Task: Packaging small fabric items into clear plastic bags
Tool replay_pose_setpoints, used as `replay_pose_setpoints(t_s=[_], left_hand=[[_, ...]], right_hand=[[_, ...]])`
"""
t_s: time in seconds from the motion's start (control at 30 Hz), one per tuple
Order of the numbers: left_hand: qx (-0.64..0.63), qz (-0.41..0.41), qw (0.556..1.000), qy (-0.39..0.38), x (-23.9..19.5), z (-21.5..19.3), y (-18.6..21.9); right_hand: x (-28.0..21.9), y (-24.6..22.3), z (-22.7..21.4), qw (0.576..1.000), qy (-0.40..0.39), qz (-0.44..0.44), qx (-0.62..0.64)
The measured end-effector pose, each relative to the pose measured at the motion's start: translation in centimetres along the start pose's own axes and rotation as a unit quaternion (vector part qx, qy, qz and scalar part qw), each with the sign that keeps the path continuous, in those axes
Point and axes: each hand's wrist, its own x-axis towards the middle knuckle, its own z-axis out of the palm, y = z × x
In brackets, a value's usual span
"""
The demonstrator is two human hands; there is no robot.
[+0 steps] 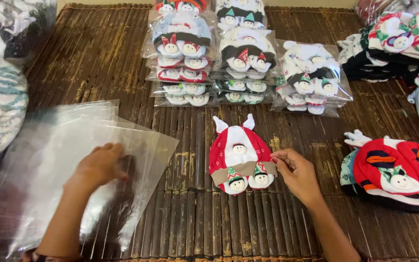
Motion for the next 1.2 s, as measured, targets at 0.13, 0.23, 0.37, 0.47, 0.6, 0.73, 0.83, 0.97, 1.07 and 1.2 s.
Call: replay_pose_setpoints(t_s=[0.13, 0.23, 0.37, 0.47, 0.6, 0.73, 0.83, 0.97, 1.07, 1.2], left_hand=[[-0.157, -0.023, 0.986, -0.040, -0.1, 1.0, -3.1], [-0.238, -0.029, 0.971, -0.013, 0.8, 2.3, -4.6], [-0.303, -0.009, 0.951, 0.059, 0.6, 1.9, -4.0], [-0.352, 0.086, 0.912, 0.191, 0.9, 2.2, -1.2], [-0.401, 0.134, 0.874, 0.240, -1.1, -1.9, 6.4], [-0.374, 0.192, 0.857, 0.300, -2.7, -5.6, 13.3], [-0.307, 0.202, 0.852, 0.373, -2.2, -5.1, 15.9], [-0.209, 0.233, 0.836, 0.451, -0.7, -4.1, 18.3], [-0.245, 0.320, 0.798, 0.448, -3.4, -3.7, 20.8], [-0.067, 0.339, 0.902, 0.258, -4.9, 0.6, 24.2]], right_hand=[[-0.1, -0.2, -0.2, 1.000, -0.006, -0.009, 0.004], [-0.1, -0.6, -0.3, 1.000, -0.015, -0.008, 0.000], [-0.3, -0.7, -0.6, 1.000, -0.026, -0.004, 0.000], [-0.7, -2.9, -0.4, 0.999, -0.033, -0.017, -0.012], [-1.8, -5.4, 2.1, 0.995, -0.098, -0.028, 0.003], [-2.6, -6.5, 4.6, 0.948, -0.304, -0.015, 0.095], [-2.3, -6.8, 5.3, 0.929, -0.311, 0.100, 0.172], [-1.7, -5.2, 5.3, 0.932, -0.207, 0.173, 0.242], [-1.4, -3.9, 5.8, 0.916, -0.165, 0.222, 0.289], [-0.9, -1.5, 6.1, 0.915, -0.131, 0.196, 0.327]])
